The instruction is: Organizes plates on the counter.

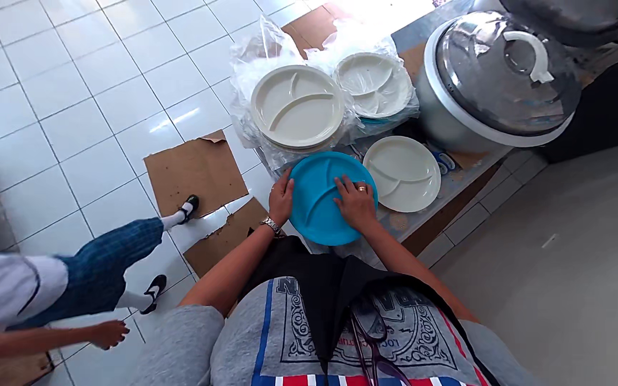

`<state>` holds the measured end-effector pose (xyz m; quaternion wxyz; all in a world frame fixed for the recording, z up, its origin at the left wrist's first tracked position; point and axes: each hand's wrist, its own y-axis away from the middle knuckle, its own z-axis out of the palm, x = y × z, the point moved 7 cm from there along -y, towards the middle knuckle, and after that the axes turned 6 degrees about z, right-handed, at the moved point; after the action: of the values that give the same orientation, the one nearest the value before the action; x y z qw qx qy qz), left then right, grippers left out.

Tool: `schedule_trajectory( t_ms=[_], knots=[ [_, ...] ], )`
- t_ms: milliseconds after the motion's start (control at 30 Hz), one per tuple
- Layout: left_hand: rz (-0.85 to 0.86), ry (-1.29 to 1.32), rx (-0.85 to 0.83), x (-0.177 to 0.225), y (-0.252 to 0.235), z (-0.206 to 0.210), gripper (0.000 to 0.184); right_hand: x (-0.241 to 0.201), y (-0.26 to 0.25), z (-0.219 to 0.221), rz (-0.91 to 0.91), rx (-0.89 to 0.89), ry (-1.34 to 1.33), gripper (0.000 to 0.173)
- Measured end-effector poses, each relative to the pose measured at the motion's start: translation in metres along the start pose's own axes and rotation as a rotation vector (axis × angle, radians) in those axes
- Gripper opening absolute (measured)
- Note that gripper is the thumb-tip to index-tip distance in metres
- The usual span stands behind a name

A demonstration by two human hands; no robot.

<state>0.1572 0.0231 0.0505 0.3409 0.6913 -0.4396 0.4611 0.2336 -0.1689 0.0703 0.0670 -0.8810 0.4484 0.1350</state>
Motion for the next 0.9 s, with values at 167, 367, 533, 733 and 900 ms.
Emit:
schedule_trajectory(
  t_ms=[167, 367, 533, 733, 900],
  knots=[
    [0.027, -0.016, 0.034, -0.018, 0.007, 0.013, 0.055, 0.002, -0.017, 0.002, -0.055, -0.084, -0.003, 0.054],
    [-0.317, 0.327, 0.137, -0.031, 0.022, 0.019, 0.061, 0.110, 0.007, -0.041, 0.345, 0.054, -0.300, 0.046],
    [-0.496, 0.510, 0.144, -0.034, 0.035, 0.037, 0.060, 0.165, 0.057, -0.008, 0.514, -0.271, 0.084, 0.039],
    [-0.124, 0.059, 0.161, 0.020, 0.003, -0.006, 0.069, 0.127, 0.055, -0.078, 0.272, 0.340, 0.175, 0.026],
    [-0.120, -0.001, 0.359, 0.050, -0.102, -0.085, 0.068, 0.067, 0.046, -0.147, 0.316, 0.590, 0.130, 0.030]
  ],
)
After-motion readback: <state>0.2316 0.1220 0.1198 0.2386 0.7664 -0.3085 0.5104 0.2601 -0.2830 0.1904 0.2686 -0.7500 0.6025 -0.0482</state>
